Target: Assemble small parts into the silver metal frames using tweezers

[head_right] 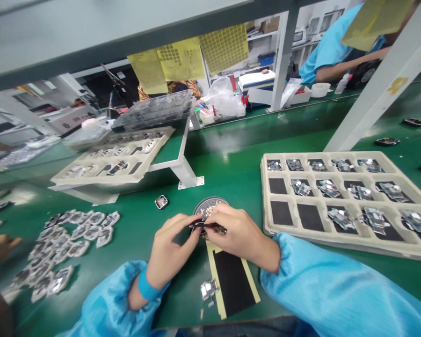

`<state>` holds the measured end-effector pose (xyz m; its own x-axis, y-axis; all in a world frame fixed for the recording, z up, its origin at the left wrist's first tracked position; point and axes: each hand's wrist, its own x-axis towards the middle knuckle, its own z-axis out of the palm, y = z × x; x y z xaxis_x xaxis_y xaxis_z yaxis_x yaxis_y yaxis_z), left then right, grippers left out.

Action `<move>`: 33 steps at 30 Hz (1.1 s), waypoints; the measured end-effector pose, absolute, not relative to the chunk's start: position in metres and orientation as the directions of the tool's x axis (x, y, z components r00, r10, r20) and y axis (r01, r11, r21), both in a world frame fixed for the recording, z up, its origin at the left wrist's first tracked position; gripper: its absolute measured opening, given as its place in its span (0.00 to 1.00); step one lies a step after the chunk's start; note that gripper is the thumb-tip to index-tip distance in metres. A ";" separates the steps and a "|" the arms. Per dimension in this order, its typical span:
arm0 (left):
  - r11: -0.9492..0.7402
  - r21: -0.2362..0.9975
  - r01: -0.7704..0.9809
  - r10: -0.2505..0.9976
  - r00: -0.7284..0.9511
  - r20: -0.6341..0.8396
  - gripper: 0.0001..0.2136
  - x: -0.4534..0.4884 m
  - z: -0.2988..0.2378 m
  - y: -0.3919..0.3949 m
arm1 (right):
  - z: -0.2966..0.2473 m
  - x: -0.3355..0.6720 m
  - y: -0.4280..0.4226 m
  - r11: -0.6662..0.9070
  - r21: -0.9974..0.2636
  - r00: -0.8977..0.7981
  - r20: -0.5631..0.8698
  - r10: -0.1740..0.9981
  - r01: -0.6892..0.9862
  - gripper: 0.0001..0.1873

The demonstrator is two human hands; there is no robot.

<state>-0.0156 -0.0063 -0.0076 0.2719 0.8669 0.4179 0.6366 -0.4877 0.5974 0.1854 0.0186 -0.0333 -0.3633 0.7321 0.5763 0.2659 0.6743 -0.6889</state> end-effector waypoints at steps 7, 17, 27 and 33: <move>-0.491 0.572 0.657 0.862 0.273 0.426 0.11 -0.014 -0.009 -0.006 | -0.034 0.180 0.019 0.653 -0.697 -0.317 0.573 0.756 0.298 0.09; -0.376 0.700 0.607 0.922 0.176 0.344 0.10 -0.023 -0.010 0.009 | -0.031 0.188 0.025 0.603 -0.716 -0.279 0.535 0.798 0.352 0.02; -0.218 0.862 0.458 0.975 0.074 0.207 0.11 -0.023 -0.018 0.017 | -0.032 0.192 0.027 0.532 -0.752 -0.238 0.476 0.846 0.389 0.10; -0.283 0.835 0.472 0.959 0.113 0.262 0.10 -0.018 -0.021 0.011 | -0.024 0.189 0.021 0.586 -0.758 -0.246 0.532 0.810 0.287 0.10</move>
<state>-0.0180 0.0110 -0.0208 0.1125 0.9586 0.2617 0.4719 -0.2833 0.8349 0.1889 0.0210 -0.0245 -0.2461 0.8099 0.5325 0.2873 0.5856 -0.7580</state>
